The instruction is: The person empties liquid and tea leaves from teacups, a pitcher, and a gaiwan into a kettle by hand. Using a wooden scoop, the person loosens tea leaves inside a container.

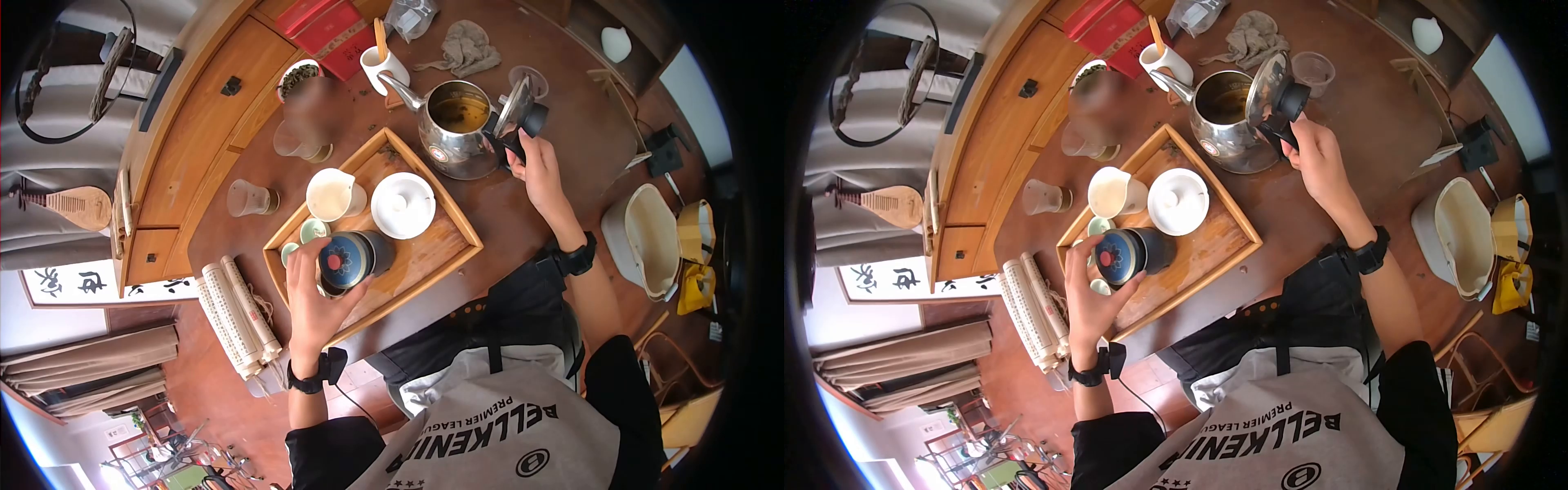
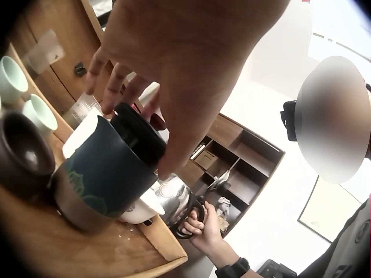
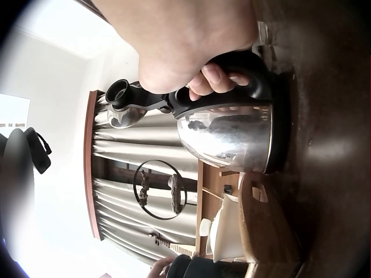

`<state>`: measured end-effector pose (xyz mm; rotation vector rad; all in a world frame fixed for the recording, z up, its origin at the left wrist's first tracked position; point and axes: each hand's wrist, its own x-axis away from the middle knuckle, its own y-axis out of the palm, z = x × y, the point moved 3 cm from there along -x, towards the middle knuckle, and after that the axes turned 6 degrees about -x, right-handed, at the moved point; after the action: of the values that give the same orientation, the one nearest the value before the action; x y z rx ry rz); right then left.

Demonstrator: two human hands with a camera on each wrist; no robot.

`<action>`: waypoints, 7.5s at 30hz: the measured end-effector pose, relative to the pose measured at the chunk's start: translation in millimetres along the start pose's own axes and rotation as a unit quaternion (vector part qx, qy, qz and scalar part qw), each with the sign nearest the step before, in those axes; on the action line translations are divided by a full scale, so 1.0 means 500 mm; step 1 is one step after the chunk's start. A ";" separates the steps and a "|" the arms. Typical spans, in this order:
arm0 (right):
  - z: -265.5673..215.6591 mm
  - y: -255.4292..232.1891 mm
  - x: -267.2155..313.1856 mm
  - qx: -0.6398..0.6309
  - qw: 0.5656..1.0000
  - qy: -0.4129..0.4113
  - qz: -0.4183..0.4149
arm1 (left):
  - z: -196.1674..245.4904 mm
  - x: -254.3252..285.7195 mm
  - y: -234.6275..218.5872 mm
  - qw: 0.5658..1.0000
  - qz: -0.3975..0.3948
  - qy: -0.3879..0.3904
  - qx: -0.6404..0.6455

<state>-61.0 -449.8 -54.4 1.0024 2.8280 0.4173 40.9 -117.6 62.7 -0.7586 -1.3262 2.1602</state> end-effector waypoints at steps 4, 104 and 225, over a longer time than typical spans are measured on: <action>0.006 -0.005 -0.001 -0.006 1.000 -0.003 -0.009 | 0.004 -0.003 0.008 1.000 -0.006 0.005 -0.014; -0.005 -0.001 0.003 0.022 1.000 -0.005 0.018 | -0.031 -0.190 0.005 0.982 -0.006 0.104 -0.155; -0.025 0.004 0.008 0.037 0.999 -0.009 0.017 | 0.230 -0.349 0.055 0.974 -0.060 0.213 -0.037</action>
<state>-65.5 -448.6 -42.0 1.0625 2.8344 0.3063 86.0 -316.4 115.6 -1.0709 -1.1938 1.7345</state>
